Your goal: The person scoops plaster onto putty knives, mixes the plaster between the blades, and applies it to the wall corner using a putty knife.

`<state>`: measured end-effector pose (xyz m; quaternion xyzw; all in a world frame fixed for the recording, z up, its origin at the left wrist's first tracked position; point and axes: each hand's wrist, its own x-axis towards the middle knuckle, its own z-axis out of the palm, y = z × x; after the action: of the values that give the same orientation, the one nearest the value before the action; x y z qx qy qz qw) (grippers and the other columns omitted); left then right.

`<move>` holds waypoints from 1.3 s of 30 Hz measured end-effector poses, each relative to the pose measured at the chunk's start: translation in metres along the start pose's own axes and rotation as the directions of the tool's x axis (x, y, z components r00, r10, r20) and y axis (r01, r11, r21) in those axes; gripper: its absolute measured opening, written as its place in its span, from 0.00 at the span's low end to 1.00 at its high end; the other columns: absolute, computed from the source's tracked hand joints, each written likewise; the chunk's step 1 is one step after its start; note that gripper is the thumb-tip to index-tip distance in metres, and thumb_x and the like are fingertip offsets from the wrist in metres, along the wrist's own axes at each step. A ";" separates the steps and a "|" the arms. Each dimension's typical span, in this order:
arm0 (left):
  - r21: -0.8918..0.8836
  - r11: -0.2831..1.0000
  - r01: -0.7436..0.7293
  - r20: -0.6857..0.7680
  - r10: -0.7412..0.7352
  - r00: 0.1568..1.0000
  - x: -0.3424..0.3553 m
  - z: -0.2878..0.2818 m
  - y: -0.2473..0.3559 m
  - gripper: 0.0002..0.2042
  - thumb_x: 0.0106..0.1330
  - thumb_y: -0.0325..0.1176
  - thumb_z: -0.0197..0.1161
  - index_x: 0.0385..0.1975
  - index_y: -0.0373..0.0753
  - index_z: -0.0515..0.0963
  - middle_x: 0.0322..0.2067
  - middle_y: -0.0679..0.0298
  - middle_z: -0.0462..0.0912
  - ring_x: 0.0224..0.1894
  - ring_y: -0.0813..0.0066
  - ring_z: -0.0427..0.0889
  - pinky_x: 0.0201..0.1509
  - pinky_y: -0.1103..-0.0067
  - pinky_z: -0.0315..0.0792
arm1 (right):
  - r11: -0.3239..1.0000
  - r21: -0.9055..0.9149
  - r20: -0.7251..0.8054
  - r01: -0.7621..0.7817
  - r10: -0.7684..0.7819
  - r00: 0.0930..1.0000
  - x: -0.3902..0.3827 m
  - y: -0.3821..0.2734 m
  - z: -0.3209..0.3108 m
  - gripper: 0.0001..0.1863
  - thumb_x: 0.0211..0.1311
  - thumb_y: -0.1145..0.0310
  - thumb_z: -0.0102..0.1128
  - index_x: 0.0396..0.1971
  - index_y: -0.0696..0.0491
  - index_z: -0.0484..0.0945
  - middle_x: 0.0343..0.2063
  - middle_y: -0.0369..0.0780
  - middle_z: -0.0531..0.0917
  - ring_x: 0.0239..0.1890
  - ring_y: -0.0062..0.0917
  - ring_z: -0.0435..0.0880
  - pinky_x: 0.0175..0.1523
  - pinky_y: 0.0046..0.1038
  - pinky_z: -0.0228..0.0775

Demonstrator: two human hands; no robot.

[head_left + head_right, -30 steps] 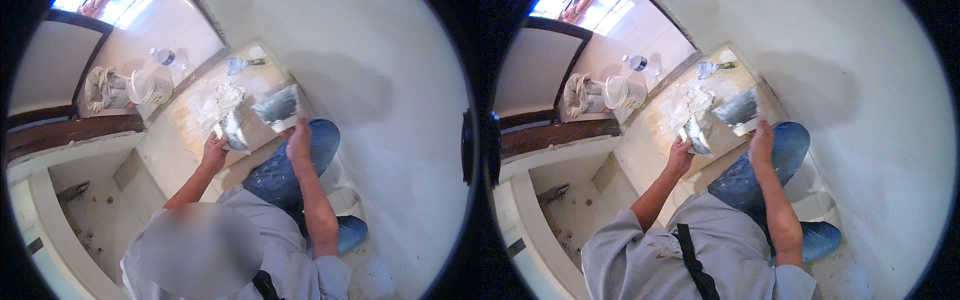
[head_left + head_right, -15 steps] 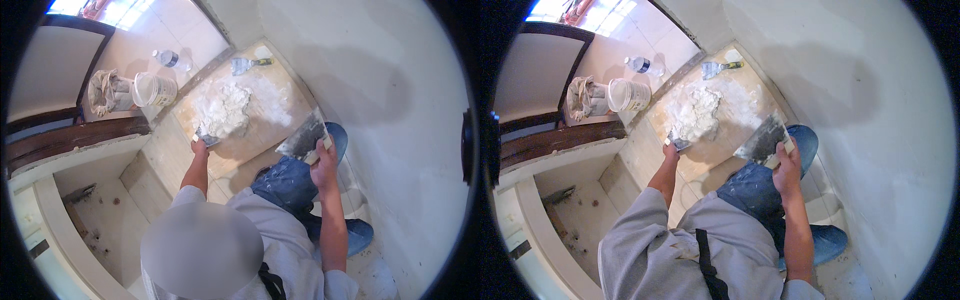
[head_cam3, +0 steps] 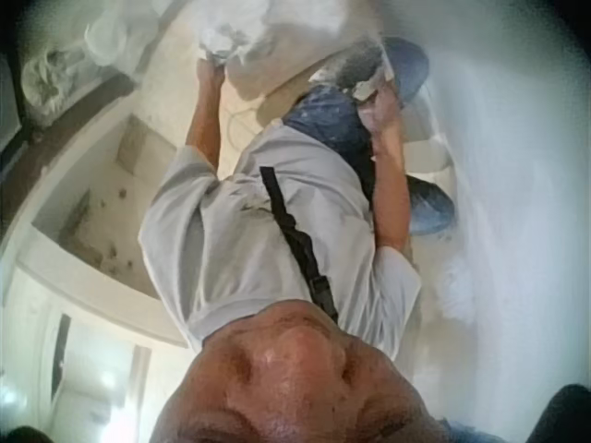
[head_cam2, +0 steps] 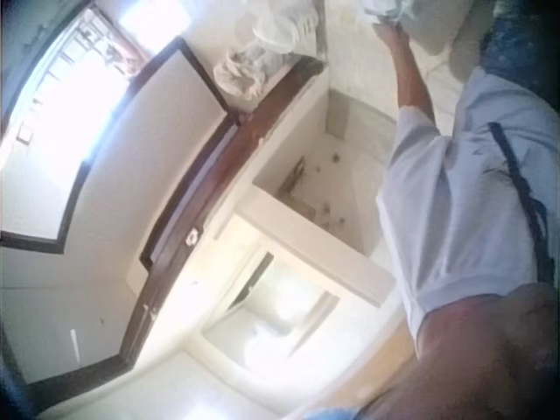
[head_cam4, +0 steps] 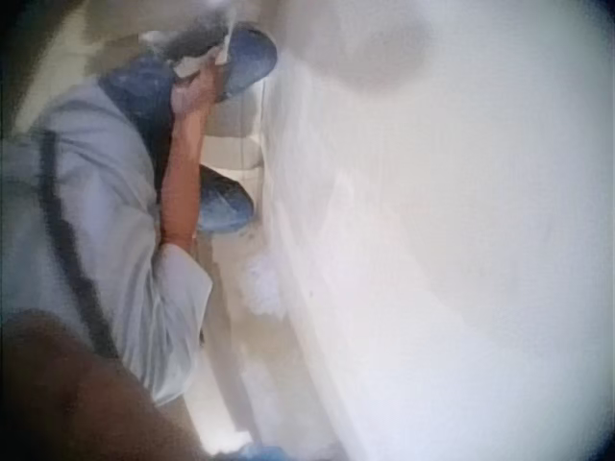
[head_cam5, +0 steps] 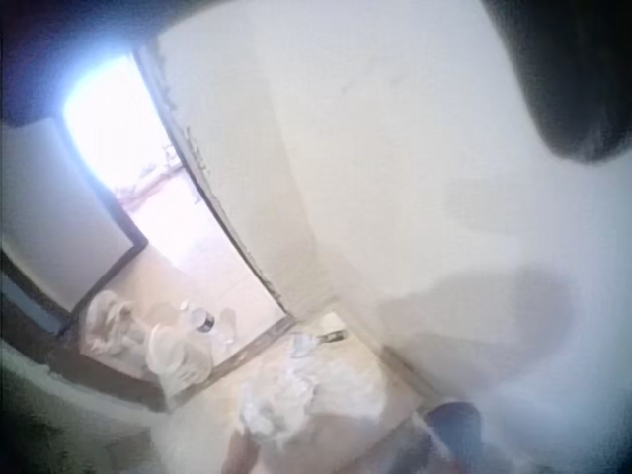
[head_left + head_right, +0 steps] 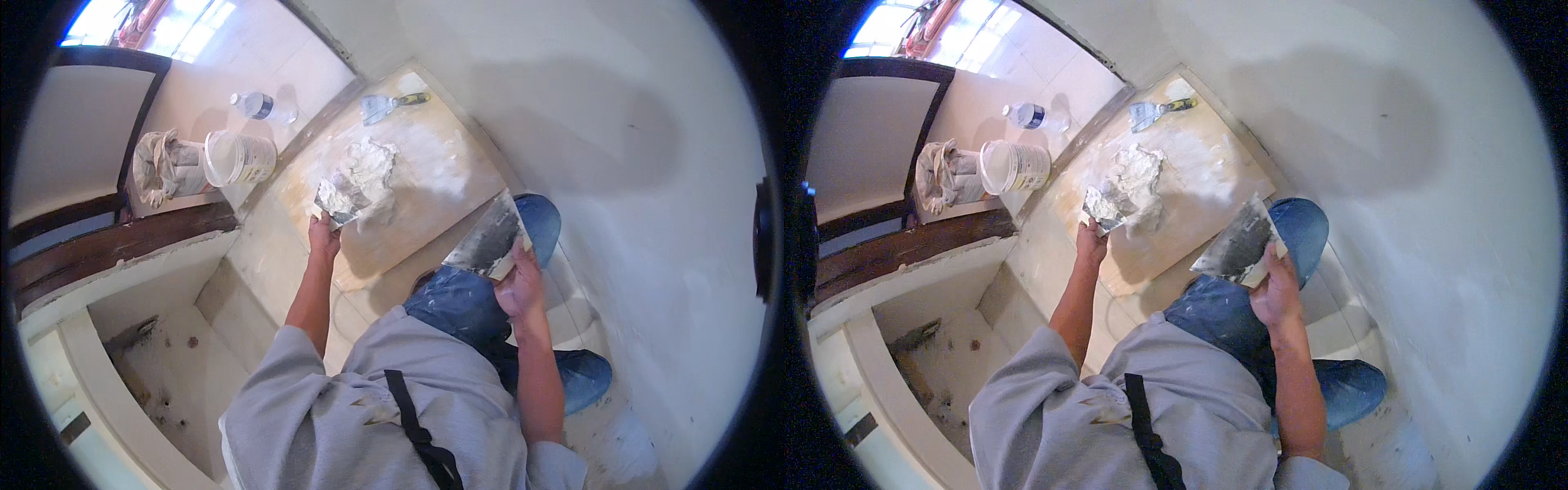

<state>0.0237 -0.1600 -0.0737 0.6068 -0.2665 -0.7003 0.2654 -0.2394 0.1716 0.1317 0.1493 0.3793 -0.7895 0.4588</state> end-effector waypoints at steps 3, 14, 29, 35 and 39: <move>0.000 1.000 -0.013 0.089 0.013 0.996 -0.025 0.027 0.030 0.10 0.75 0.34 0.52 0.52 0.50 0.64 0.47 0.72 0.77 0.48 0.74 0.78 0.45 0.65 0.72 | 0.998 0.026 0.104 -0.053 0.050 0.993 0.010 0.005 0.002 0.21 0.75 0.56 0.46 0.61 0.52 0.68 0.53 0.38 0.79 0.54 0.28 0.81 0.57 0.33 0.75; -0.011 0.998 -0.059 0.625 0.053 0.778 -0.242 0.202 0.104 0.14 0.71 0.24 0.50 0.55 0.43 0.67 0.48 0.64 0.80 0.44 0.75 0.84 0.39 0.76 0.85 | 0.988 0.128 -0.056 0.087 -0.080 0.995 -0.054 -0.010 0.029 0.19 0.76 0.61 0.44 0.60 0.52 0.66 0.48 0.39 0.81 0.45 0.28 0.85 0.41 0.36 0.83; -0.359 0.815 -0.454 0.921 0.230 -0.315 -0.455 0.328 -0.055 0.10 0.67 0.17 0.56 0.41 0.38 0.66 0.44 0.43 0.81 0.48 0.52 0.83 0.54 0.65 0.77 | 0.643 0.279 -0.523 0.714 -0.522 0.674 -0.255 -0.068 -0.044 0.18 0.76 0.59 0.43 0.59 0.51 0.68 0.49 0.40 0.82 0.47 0.30 0.85 0.43 0.35 0.84; -0.620 0.695 -0.364 0.578 0.091 -0.811 -0.510 0.369 -0.086 0.17 0.50 0.09 0.58 0.38 0.35 0.75 0.47 0.51 0.84 0.52 0.49 0.83 0.55 0.64 0.79 | 0.493 0.329 -0.601 0.806 -0.549 0.581 -0.289 -0.059 -0.091 0.20 0.69 0.63 0.43 0.59 0.46 0.70 0.52 0.37 0.81 0.52 0.28 0.82 0.54 0.40 0.75; -0.656 0.701 -0.281 0.458 0.074 -0.886 -0.537 0.393 -0.105 0.18 0.49 0.10 0.60 0.39 0.36 0.76 0.47 0.54 0.84 0.51 0.51 0.83 0.55 0.66 0.79 | 0.456 0.312 -0.664 0.834 -0.523 0.534 -0.302 -0.071 -0.111 0.18 0.71 0.60 0.44 0.58 0.44 0.70 0.50 0.34 0.82 0.51 0.26 0.81 0.53 0.37 0.74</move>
<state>-0.3052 0.3083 0.2813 -0.5708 -0.5713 -0.5871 0.0563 -0.1499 0.4584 0.2669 0.3038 0.2353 -0.9185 -0.0933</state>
